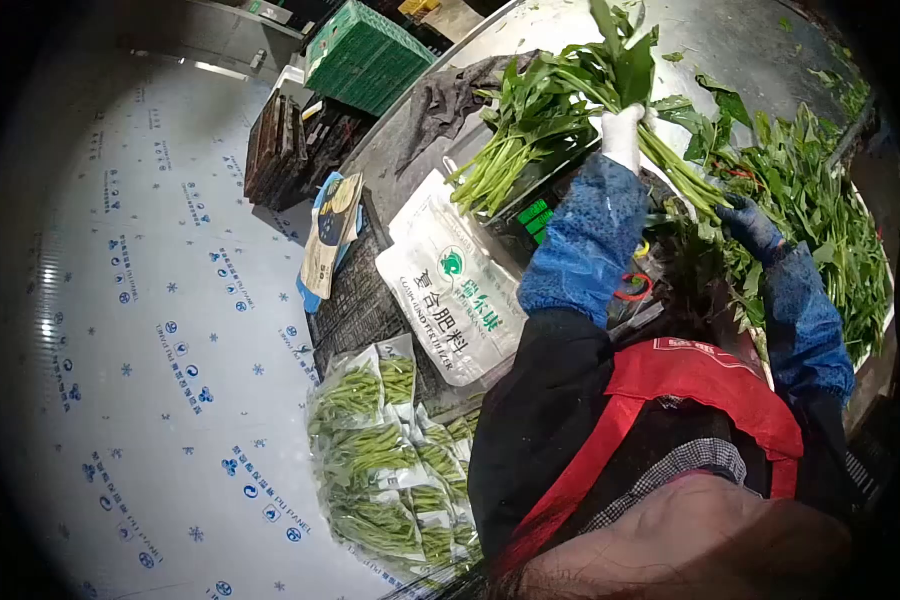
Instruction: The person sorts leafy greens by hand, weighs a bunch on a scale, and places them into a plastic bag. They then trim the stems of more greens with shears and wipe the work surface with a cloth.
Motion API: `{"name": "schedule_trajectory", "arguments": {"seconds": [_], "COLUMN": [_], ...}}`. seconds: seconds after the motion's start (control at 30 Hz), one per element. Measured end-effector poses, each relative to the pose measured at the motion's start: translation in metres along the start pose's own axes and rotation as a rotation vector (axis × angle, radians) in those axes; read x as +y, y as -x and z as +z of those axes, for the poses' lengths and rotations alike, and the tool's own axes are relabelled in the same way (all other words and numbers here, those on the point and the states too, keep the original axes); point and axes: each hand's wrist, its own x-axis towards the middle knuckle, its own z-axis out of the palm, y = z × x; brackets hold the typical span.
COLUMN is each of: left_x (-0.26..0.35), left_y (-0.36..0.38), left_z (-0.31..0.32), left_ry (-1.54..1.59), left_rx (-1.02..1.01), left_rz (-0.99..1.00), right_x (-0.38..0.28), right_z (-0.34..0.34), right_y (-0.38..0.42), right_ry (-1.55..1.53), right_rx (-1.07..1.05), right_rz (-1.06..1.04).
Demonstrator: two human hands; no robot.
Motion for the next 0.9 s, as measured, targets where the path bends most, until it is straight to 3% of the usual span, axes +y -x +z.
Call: {"name": "schedule_trajectory", "arguments": {"seconds": [0.03, 0.07, 0.1, 0.13, 0.17, 0.2, 0.23, 0.3, 0.33, 0.43, 0.47, 0.53, 0.57, 0.63, 0.67, 0.73, 0.8, 0.87, 0.9], "left_x": [0.023, 0.021, 0.06, 0.063, 0.098, 0.097, 0.125, 0.122, 0.148, 0.13, 0.122, 0.091, 0.072, 0.075, 0.077, 0.086, 0.092, 0.074, 0.062], "left_y": [-0.003, -0.034, -0.021, -0.055, -0.033, -0.068, -0.068, -0.114, -0.071, -0.092, -0.086, -0.088, -0.097, -0.08, -0.078, -0.058, -0.038, -0.014, 0.008], "left_z": [-0.011, -0.038, -0.04, -0.075, -0.061, -0.096, -0.107, -0.168, -0.131, -0.187, -0.186, -0.221, -0.241, -0.22, -0.222, -0.206, -0.203, -0.209, -0.205], "left_ry": [-0.162, -0.206, -0.242, -0.351, -0.524, -0.458, -0.825, -1.448, -1.543, -1.824, -1.882, -1.866, -1.858, -1.854, -1.946, -2.034, -1.97, -1.752, -1.574], "left_rx": [0.046, 0.099, 0.036, 0.019, 0.255, 0.137, 0.077, 0.343, 0.473, 0.279, 0.266, 0.06, 0.091, 0.229, 0.215, 0.311, 0.254, 0.141, 0.071], "left_rz": [-0.033, 0.093, 0.067, 0.146, 0.23, 0.3, 0.287, 0.71, 0.314, 0.245, 0.04, -0.055, -0.08, -0.108, 0.042, 0.146, 0.459, 0.816, 0.717], "right_x": [-0.002, -0.001, 0.0, 0.006, 0.012, 0.018, 0.038, 0.054, 0.038, 0.059, 0.071, 0.085, 0.091, 0.094, 0.092, 0.091, 0.078, 0.092, 0.102], "right_z": [0.004, 0.005, 0.003, -0.004, -0.009, -0.014, -0.022, -0.015, 0.003, 0.032, 0.043, 0.066, 0.079, 0.092, 0.098, 0.102, 0.104, 0.095, 0.089], "right_y": [-0.001, -0.003, -0.004, -0.005, -0.007, -0.009, -0.015, -0.019, -0.009, -0.018, -0.024, -0.035, -0.04, -0.053, -0.059, -0.073, -0.091, -0.11, -0.118], "right_ry": [0.047, 0.066, 0.084, 0.079, 0.141, 0.202, 0.187, 0.377, 0.865, 1.18, 1.247, 1.396, 1.432, 1.452, 1.47, 1.419, 1.406, 1.371, 1.395], "right_rx": [0.01, 0.025, 0.045, 0.054, 0.11, 0.166, 0.104, 0.141, 0.224, 0.213, 0.198, 0.12, 0.113, 0.076, 0.096, 0.184, 0.19, 0.318, 0.319], "right_rz": [-0.023, -0.026, -0.03, -0.018, 0.031, 0.083, -0.083, -0.138, -0.184, -0.213, -0.237, -0.188, -0.187, -0.198, -0.181, -0.225, -0.027, -0.151, -0.122]}}
